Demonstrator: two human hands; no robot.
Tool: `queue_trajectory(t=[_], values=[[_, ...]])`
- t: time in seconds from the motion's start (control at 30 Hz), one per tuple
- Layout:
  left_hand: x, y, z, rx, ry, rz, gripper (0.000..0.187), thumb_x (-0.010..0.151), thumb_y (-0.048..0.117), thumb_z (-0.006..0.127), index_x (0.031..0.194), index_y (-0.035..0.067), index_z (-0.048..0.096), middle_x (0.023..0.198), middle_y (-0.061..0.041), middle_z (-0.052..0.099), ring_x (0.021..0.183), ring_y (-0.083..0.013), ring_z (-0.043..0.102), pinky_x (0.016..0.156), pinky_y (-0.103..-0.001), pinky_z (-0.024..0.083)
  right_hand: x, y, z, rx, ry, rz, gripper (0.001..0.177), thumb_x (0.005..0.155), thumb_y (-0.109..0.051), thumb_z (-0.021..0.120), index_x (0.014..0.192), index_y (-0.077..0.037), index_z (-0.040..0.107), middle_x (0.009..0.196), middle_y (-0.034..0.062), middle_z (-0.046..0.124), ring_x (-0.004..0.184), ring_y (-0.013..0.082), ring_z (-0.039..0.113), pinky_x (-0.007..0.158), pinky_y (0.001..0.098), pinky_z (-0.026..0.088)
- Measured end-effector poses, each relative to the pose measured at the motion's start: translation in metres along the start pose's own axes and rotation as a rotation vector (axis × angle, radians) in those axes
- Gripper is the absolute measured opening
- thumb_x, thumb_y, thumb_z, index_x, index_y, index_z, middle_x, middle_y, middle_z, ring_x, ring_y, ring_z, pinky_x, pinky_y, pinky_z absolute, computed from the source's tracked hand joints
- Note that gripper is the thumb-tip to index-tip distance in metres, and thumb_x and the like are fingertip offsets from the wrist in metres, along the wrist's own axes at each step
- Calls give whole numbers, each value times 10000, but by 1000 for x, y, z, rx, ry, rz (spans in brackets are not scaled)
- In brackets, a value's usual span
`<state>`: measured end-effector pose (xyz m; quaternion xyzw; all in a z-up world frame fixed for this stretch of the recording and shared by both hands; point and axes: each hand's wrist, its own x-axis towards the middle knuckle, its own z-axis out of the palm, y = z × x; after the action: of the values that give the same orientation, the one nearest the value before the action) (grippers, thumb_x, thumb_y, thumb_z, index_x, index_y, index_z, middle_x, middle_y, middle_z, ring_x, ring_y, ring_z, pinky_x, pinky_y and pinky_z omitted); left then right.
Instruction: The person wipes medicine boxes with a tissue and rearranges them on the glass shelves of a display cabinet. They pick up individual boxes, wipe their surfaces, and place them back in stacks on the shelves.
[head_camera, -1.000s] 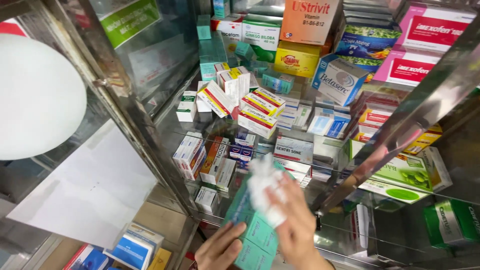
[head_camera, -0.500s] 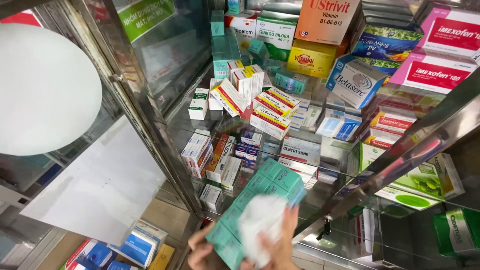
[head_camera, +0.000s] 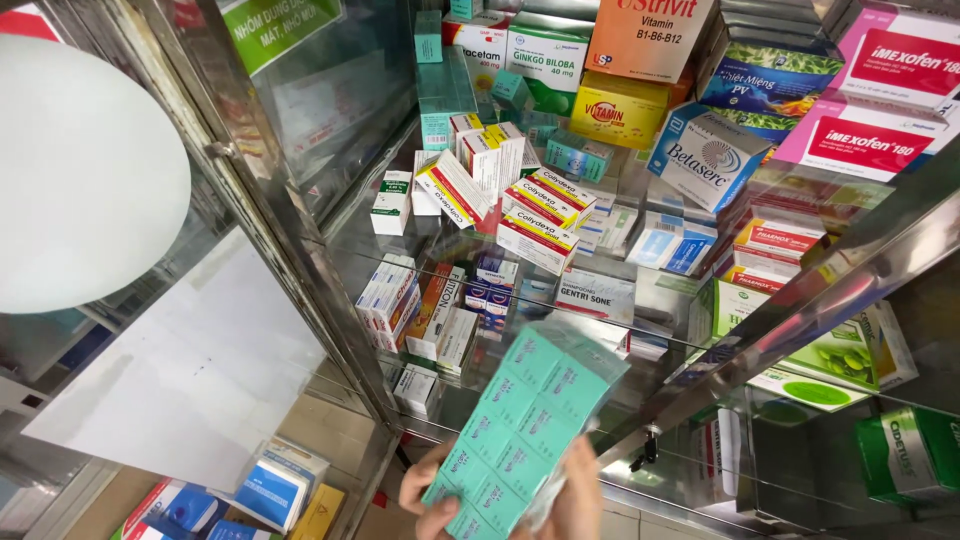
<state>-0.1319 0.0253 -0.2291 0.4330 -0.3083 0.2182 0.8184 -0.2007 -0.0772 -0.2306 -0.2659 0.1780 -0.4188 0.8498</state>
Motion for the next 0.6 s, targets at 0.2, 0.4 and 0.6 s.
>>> queue_trajectory(t=[0.2,0.4,0.6], values=[[110,73,100,-59,-124,209,664,814,169,914,1330,200,497,1384,-172,450,1215,-365,629,982,-437,630,8,32,-112,-354,155,15,481,913,-170,626,1322,71,555,1271,205,701,1134,293,679,992,448,512],[156,63,140,79,-566,230,706,740,209,971,1295,173,536,1463,-154,444,1325,-335,563,1108,-448,530,-4,-34,-26,-151,44,-62,451,1017,-202,537,1377,68,549,1274,203,676,1090,296,675,914,446,517],[167,60,212,188,-543,170,622,898,222,862,1358,99,461,1415,-191,433,1319,-363,491,1132,-453,458,-9,-45,-8,-238,64,-61,479,1013,-230,493,1379,75,550,1296,179,694,1111,231,703,924,352,545]])
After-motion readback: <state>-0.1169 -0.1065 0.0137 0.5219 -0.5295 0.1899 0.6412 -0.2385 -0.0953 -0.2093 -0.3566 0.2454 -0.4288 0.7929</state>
